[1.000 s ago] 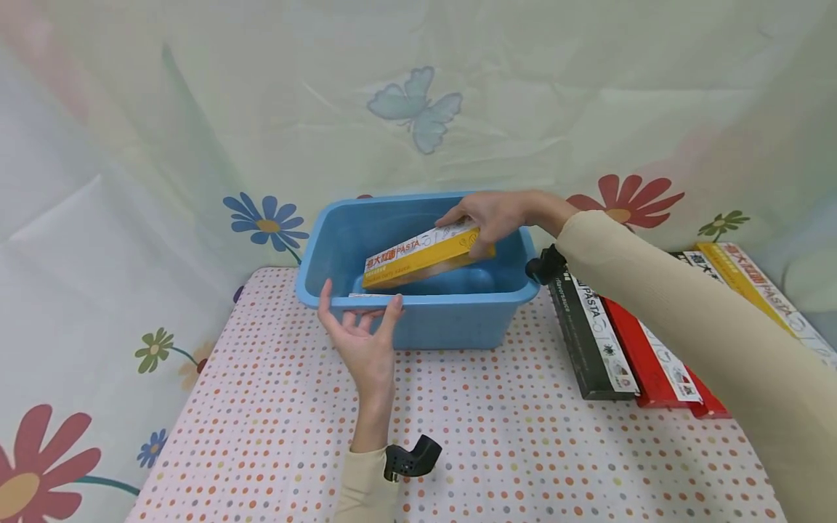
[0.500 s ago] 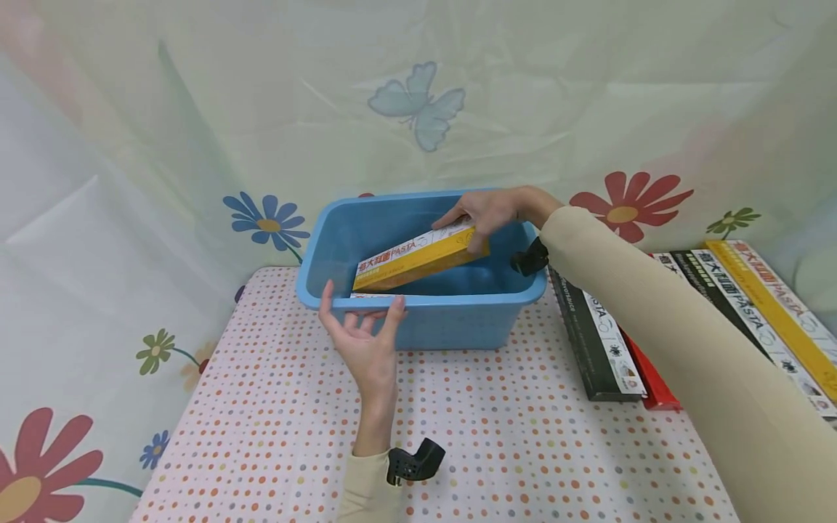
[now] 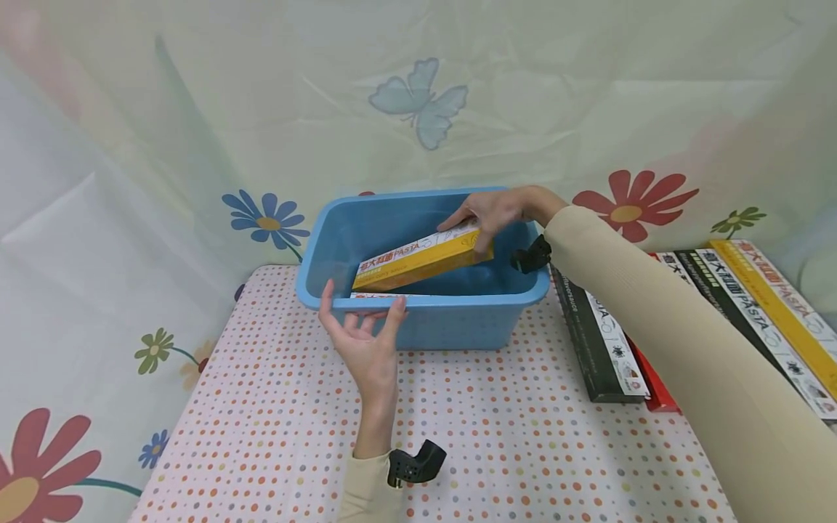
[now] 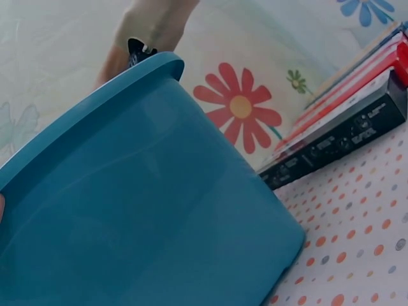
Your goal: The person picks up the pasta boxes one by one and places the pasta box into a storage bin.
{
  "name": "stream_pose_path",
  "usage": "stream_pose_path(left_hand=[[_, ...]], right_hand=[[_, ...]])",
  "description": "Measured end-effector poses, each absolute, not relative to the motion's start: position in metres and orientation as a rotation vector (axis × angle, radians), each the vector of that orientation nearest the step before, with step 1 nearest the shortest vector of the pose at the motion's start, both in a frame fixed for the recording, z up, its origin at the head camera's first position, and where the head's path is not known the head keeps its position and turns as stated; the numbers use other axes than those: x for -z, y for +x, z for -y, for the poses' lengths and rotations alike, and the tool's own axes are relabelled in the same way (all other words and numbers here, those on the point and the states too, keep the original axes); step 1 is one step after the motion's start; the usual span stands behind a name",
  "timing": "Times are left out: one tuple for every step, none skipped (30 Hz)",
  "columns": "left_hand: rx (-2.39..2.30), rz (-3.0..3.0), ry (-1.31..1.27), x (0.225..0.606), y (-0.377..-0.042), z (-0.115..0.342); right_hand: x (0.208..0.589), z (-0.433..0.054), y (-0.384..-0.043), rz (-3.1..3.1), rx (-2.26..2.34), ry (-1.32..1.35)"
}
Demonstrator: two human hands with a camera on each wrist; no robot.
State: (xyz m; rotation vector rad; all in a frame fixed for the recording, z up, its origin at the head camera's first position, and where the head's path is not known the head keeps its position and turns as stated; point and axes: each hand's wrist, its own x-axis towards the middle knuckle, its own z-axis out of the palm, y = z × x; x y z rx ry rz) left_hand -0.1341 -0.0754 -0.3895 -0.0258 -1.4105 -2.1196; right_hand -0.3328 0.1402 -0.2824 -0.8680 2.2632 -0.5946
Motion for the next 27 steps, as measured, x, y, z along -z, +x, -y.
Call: stream_pose_path(left_hand=[[2.12,1.408,-0.027,0.39,-0.134,0.075],[2.118,1.409,-0.027,0.39,-0.134,0.075],[2.117,1.41,-0.027,0.39,-0.133,0.075],[2.116,1.411,-0.028,0.39,-0.133,0.075],[2.114,1.415,-0.027,0.391,-0.132,0.075],[2.113,1.418,-0.027,0.391,-0.132,0.075],[2.112,1.42,-0.027,0.391,-0.131,0.075],[2.111,1.422,-0.026,0.391,-0.131,0.075],[2.113,1.422,-0.026,0.391,-0.131,0.075],[2.112,1.422,-0.028,0.391,-0.13,0.075],[2.112,1.423,-0.029,0.391,-0.13,0.074],[2.114,1.42,-0.03,0.391,-0.13,0.074],[2.115,1.418,-0.032,0.391,-0.129,0.074],[2.114,1.418,-0.032,0.391,-0.129,0.074],[2.115,1.417,-0.033,0.391,-0.129,0.074],[2.114,1.419,-0.033,0.391,-0.129,0.074],[2.116,1.421,-0.033,0.391,-0.129,0.074],[2.116,1.422,-0.033,0.391,-0.13,0.075],[2.114,1.425,-0.033,0.391,-0.13,0.075],[2.11,1.43,-0.033,0.391,-0.13,0.075],[2.108,1.432,-0.033,0.392,-0.13,0.076],[2.103,1.434,-0.031,0.392,-0.131,0.076],[2.096,1.436,-0.031,0.392,-0.132,0.076],[2.091,1.436,-0.029,0.392,-0.133,0.076],[2.088,1.436,-0.029,0.392,-0.134,0.077],[2.085,1.438,-0.026,0.393,-0.135,0.077],[2.087,1.438,-0.023,0.393,-0.136,0.076]], right_hand=[[0.283,-0.14,-0.333,-2.259,0.591,-0.865],[0.283,-0.14,-0.332,-2.255,0.59,-0.863],[0.283,-0.14,-0.332,-2.252,0.588,-0.857],[0.284,-0.141,-0.332,-2.251,0.589,-0.848],[0.284,-0.141,-0.332,-2.252,0.588,-0.842],[0.285,-0.141,-0.332,-2.254,0.586,-0.84],[0.286,-0.142,-0.331,-2.256,0.592,-0.834],[0.287,-0.142,-0.331,-2.255,0.595,-0.838],[0.287,-0.142,-0.331,-2.257,0.597,-0.838],[0.288,-0.143,-0.33,-2.257,0.602,-0.839],[0.289,-0.144,-0.33,-2.257,0.611,-0.835],[0.289,-0.145,-0.33,-2.246,0.636,-0.834],[0.289,-0.145,-0.33,-2.236,0.665,-0.833],[0.289,-0.146,-0.33,-2.226,0.698,-0.831],[0.288,-0.147,-0.33,-2.22,0.733,-0.824],[0.288,-0.147,-0.33,-2.213,0.767,-0.826],[0.287,-0.147,-0.329,-2.208,0.798,-0.831],[0.286,-0.147,-0.329,-2.204,0.822,-0.838],[0.284,-0.147,-0.328,-2.21,0.834,-0.846],[0.283,-0.146,-0.326,-2.217,0.842,-0.858],[0.281,-0.145,-0.325,-2.224,0.842,-0.877],[0.279,-0.144,-0.323,-2.229,0.845,-0.897],[0.277,-0.143,-0.321,-2.234,0.847,-0.921],[0.274,-0.142,-0.318,-2.239,0.855,-0.939],[0.271,-0.141,-0.314,-2.245,0.867,-0.961],[0.268,-0.141,-0.31,-2.254,0.882,-0.986],[0.265,-0.142,-0.305,-2.267,0.91,-1.003]])
